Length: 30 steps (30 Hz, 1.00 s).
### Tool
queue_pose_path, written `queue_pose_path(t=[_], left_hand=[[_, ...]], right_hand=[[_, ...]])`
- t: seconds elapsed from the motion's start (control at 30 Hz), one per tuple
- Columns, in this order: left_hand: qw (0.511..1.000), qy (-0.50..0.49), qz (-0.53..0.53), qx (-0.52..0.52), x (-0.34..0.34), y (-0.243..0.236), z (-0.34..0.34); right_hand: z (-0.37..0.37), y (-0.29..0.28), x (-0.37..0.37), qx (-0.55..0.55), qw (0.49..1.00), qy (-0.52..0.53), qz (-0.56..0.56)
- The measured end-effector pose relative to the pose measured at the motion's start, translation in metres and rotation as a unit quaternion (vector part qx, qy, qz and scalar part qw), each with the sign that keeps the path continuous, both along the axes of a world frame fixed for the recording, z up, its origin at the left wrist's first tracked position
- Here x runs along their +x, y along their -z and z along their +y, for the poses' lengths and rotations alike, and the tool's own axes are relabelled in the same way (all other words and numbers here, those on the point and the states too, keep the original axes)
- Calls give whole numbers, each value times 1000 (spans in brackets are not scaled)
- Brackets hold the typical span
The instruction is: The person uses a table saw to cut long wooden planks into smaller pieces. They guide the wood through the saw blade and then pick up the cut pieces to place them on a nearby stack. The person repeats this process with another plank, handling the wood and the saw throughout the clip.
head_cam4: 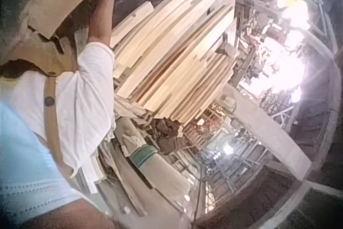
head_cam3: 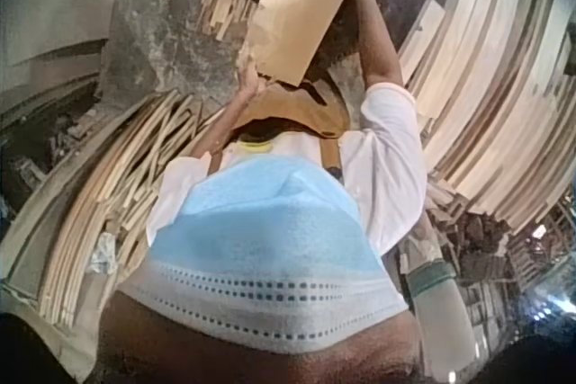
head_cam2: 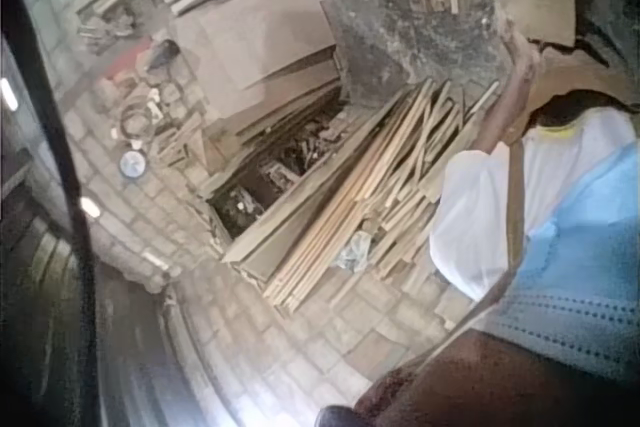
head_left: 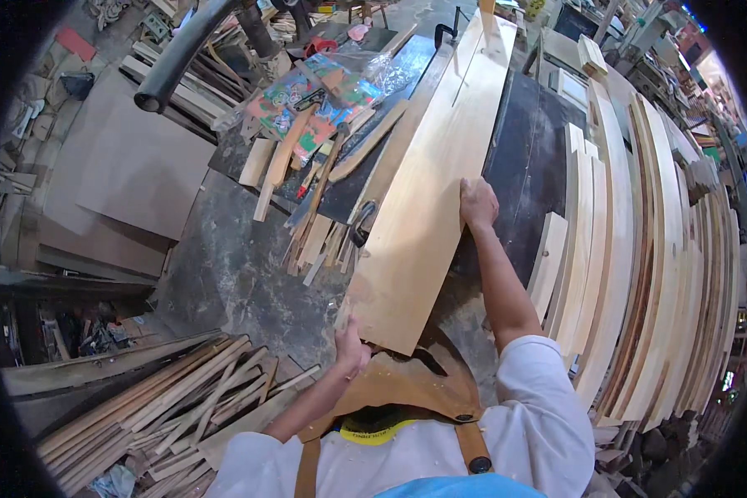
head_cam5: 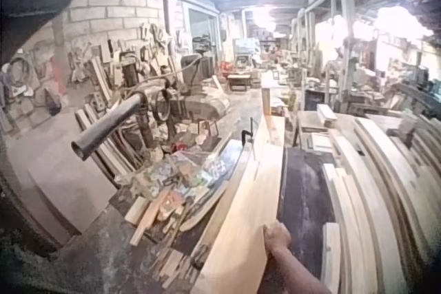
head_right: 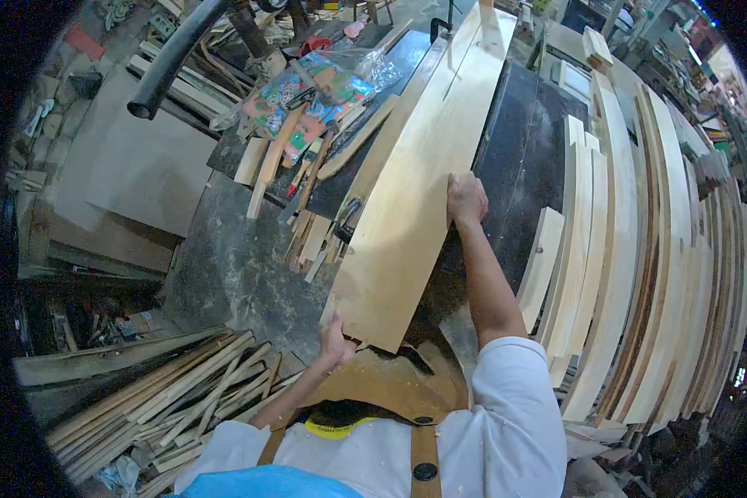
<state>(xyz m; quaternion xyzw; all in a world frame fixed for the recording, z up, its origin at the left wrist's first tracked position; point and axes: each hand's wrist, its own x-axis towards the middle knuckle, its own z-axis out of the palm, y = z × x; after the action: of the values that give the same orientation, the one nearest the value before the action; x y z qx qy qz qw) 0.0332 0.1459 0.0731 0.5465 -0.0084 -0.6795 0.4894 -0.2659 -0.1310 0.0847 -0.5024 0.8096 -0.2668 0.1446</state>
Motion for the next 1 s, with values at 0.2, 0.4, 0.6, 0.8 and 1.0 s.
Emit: queue_pose_path(t=[0.2,0.4,0.6,0.8,1.0], left_hand=[[1000,-13,0,9,-12,-4,-22],[999,-40,9,33,-31,-1,-53],[998,-42,7,39,-47,-3,-83],[1000,-22,8,18,-50,-9,-94],[1000,-23,-5,13,-43,7,-92]], right_hand=[[-27,16,-16,3,999,-3,32],[-58,6,-27,17,1000,-5,25],[-91,8,-46,36,999,-5,30],[-96,1,-47,40,999,-4,4],[-75,-13,-36,64,998,-21,-7]])
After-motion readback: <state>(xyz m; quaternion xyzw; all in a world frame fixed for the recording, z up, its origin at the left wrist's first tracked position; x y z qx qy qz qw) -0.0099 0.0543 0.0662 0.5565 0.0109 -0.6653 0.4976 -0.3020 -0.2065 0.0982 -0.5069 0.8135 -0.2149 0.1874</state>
